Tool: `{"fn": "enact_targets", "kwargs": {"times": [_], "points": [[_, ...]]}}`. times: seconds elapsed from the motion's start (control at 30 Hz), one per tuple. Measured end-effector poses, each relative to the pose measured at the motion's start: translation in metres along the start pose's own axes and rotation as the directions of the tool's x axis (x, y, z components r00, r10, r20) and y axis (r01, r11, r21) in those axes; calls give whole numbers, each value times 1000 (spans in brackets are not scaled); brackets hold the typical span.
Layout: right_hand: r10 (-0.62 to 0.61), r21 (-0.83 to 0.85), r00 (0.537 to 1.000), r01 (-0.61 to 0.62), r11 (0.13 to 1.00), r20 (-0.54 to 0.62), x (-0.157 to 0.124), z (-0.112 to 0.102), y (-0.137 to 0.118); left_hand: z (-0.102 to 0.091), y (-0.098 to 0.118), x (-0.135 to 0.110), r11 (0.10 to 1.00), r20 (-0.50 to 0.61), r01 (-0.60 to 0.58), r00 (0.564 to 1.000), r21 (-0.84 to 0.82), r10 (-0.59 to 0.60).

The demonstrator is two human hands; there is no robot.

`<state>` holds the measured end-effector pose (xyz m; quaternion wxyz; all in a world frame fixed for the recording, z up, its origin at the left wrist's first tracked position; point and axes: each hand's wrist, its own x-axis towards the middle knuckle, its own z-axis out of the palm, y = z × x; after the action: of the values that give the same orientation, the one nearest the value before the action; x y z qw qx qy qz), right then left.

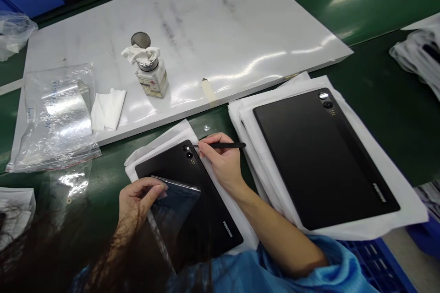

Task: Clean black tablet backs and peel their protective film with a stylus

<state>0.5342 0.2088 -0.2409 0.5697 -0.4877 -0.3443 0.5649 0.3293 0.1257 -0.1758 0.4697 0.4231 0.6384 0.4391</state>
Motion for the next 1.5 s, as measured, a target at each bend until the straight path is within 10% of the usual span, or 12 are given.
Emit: {"fn": "enact_targets", "kwargs": {"times": [0.23, 0.37, 0.57, 0.9, 1.17, 1.33, 1.5], "points": [[-5, 26, 989, 1, 1000, 149, -12, -14, -34, -1, 0, 0, 1000, 6, 3, 1000, -7, -3], [-22, -100, 891, 75, 992, 453, -26, -20, -54, -1, 1, 0, 1000, 13, -1, 1000, 2, 1], [-61, -197, 848, 191, 962, 526, -29, -17, -59, -1, 3, 0, 1000, 13, -6, 1000, -1, 6], [56, -101, 864, -6, 995, 501, -29, -15, -52, -1, 3, 0, 1000, 4, -4, 1000, -8, 4], [-149, -23, 858, 184, 983, 491, -42, -18, -50, 0, 4, 0, 1000, -9, -2, 1000, 0, 2], [-104, -1, 988, 105, 994, 112, -29, -11, -28, 0, 1, 0, 1000, -12, -13, 1000, 15, 13], [-59, -50, 998, 59, 997, 0, -15, -9, -4, 1, -1, 0, 998, -15, -28, 999, 51, 28]]}}
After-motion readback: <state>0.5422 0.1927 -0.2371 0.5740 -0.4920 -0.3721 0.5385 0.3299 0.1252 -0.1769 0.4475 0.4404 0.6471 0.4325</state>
